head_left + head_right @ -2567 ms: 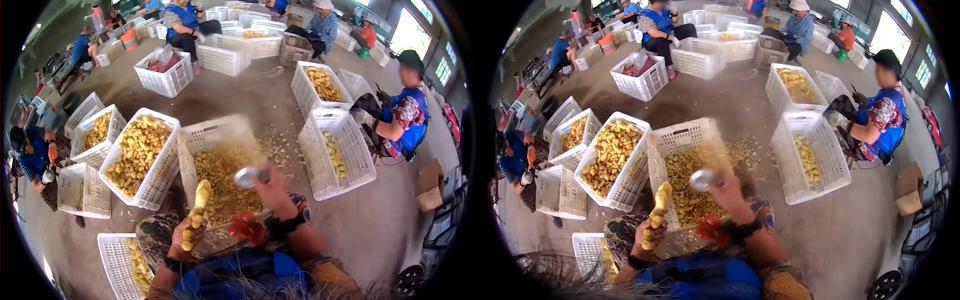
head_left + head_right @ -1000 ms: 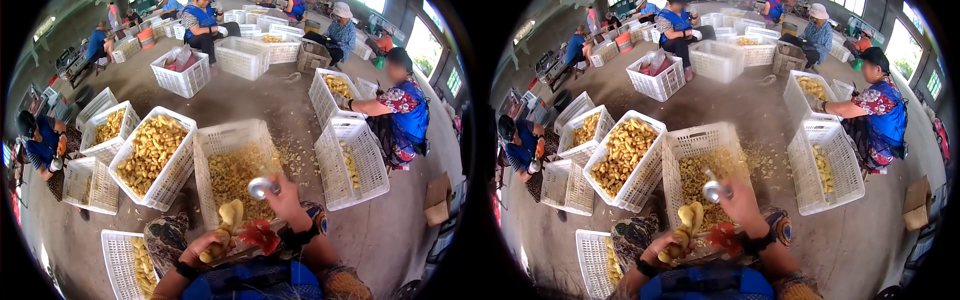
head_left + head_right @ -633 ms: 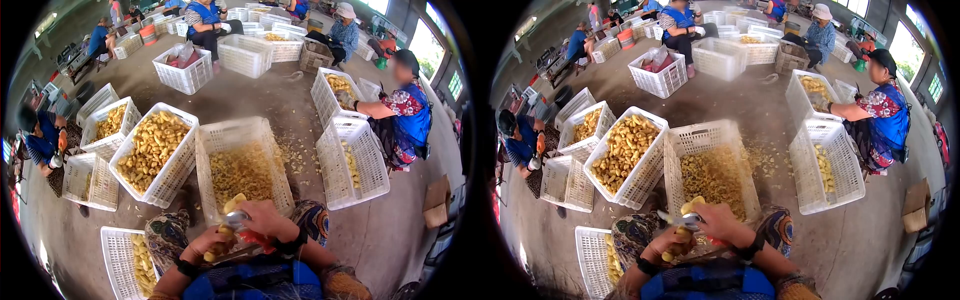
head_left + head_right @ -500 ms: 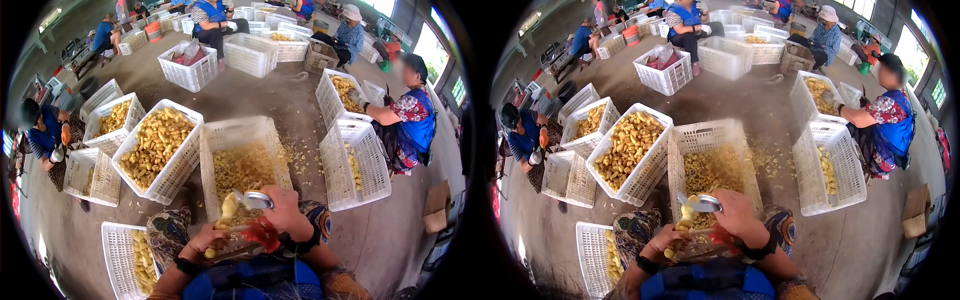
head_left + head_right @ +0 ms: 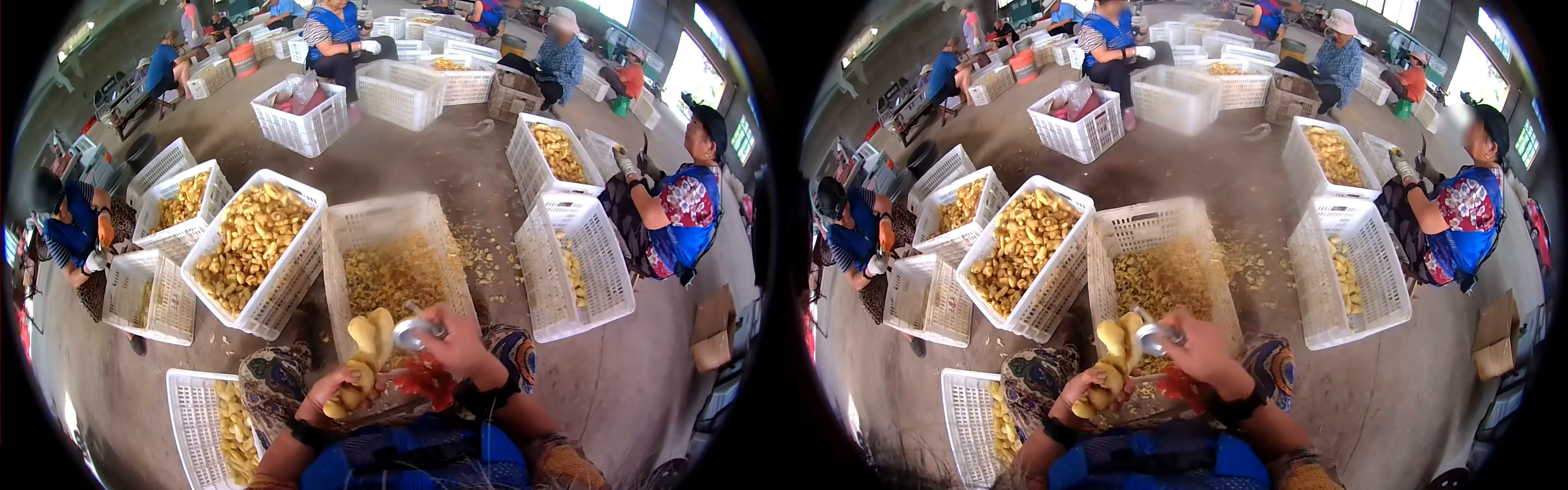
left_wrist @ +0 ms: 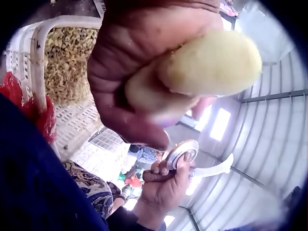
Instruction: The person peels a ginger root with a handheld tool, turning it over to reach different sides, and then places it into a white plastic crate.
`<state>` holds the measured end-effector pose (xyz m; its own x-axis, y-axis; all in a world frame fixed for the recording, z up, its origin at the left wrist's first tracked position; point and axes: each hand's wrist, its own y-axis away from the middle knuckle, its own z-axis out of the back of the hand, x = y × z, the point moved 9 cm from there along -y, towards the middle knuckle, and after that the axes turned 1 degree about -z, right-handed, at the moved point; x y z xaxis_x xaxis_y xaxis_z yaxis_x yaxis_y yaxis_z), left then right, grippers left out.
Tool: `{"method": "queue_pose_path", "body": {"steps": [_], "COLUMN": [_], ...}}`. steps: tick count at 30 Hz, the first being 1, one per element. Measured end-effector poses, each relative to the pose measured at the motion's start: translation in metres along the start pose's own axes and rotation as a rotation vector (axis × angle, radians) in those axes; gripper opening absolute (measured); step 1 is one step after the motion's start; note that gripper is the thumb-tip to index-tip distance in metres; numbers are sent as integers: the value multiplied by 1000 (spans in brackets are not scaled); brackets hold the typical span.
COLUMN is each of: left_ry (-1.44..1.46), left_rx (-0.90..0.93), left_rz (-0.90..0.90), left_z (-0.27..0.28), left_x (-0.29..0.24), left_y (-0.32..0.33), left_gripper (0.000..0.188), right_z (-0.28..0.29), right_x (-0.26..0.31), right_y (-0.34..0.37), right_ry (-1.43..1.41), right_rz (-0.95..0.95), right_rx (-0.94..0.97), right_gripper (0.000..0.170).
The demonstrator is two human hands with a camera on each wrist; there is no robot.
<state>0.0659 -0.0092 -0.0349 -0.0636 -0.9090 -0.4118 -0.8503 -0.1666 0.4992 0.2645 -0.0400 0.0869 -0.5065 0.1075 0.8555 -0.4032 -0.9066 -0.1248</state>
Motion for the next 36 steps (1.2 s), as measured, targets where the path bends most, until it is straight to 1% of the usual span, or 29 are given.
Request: {"method": "queue_pose_path", "body": {"steps": [3, 4, 7, 8, 10, 11, 12, 13, 14, 15, 16, 17, 19, 20, 21, 23, 24, 25, 26, 27, 29, 30, 32, 33, 34, 36], "left_ry": [-33, -57, -64, -154, -325, -394, -462, -530, -612, -656, -699, -745, -734, -728, -761, -818, -883, -944, -1008, -1094, -1259, -1279, -1313, -1338, -1361, -1439], "left_rx": [135, 110, 203, 185, 147, 107, 68, 30, -35, -75, -117, -160, -182, -194, -217, -259, -269, -284, -301, -355, -476, -508, -567, -576, -589, -634], "left_rz": [8, 36, 56, 51, 31, 34, 38, 41, -14, -18, -21, -16, -35, -58, -65, -66, -126, -190, -250, -289, -381, -359, -318, -339, -363, -432], "left_z": [-14, -17, -26, -26, -31, -25, -17, -13, -10, -8, -4, 0, -1, -2, 2, 10, 4, -2, -5, -1, 7, 2, -13, -15, -15, -15], "left_x": [2, 5, 9, 8, 3, 4, 6, 7, 1, -3, -7, -9, -12, -18, -21, -20, -24, -29, -33, -37, -48, -51, -58, -59, -60, -66], "left_y": [2, 6, 8, 8, 11, 8, 2, -2, -5, -6, -6, -4, 7, 8, 5, -4, -6, -6, -2, 2, 8, 9, 11, 10, 11, 17], "left_gripper": [50, 52, 49, 48, 45, 44, 44, 43, 37, 37, 37, 37, 38, 38, 39, 40, 41, 42, 43, 45, 49, 52, 58, 59, 60, 61], "right_z": [-36, -50, -36, -10, 35, 52, 46, 30, 11, -8, -20, -9, 27, 48, 41, 17, -9, -28, -28, -23, 9, 22, -9, -21, -18, 9], "right_x": [12, 13, 21, 18, 16, 15, 19, 25, 30, 31, 30, 18, -15, -48, -45, -22, 1, 0, -27, -52, -64, -70, -31, -14, -12, -72], "right_y": [10, 10, -8, -18, -29, -29, -25, -19, -11, -5, -3, -10, -24, -28, -28, -18, -12, -11, -18, -24, -32, -31, -19, -15, -17, -23], "right_ry": [-77, -40, 233, 116, -32, -107, -72, 10, 94, 177, 246, 295, 385, 323, 220, 19, -66, 82, -30, -143, -55, -14, -132, -188, -76, 9], "right_rz": [64, 130, 290, 279, 147, 79, 83, 66, 48, 32, 71, -1, -150, -177, -175, -188, -86, -86, -121, -154, -238, -293, -168, -104, -50, -224], "right_rx": [285, 355, 295, 33, -127, -206, -188, -85, 20, 131, 171, 78, -125, -261, -195, -60, 89, 166, 93, 19, -98, -165, 22, 111, 69, -141], "right_gripper": [24, 23, 19, 17, 16, 16, 20, 22, 23, 24, 27, 27, 28, 28, 27, 25, 25, 25, 25, 25, 25, 24, 26, 27, 26, 25]}}
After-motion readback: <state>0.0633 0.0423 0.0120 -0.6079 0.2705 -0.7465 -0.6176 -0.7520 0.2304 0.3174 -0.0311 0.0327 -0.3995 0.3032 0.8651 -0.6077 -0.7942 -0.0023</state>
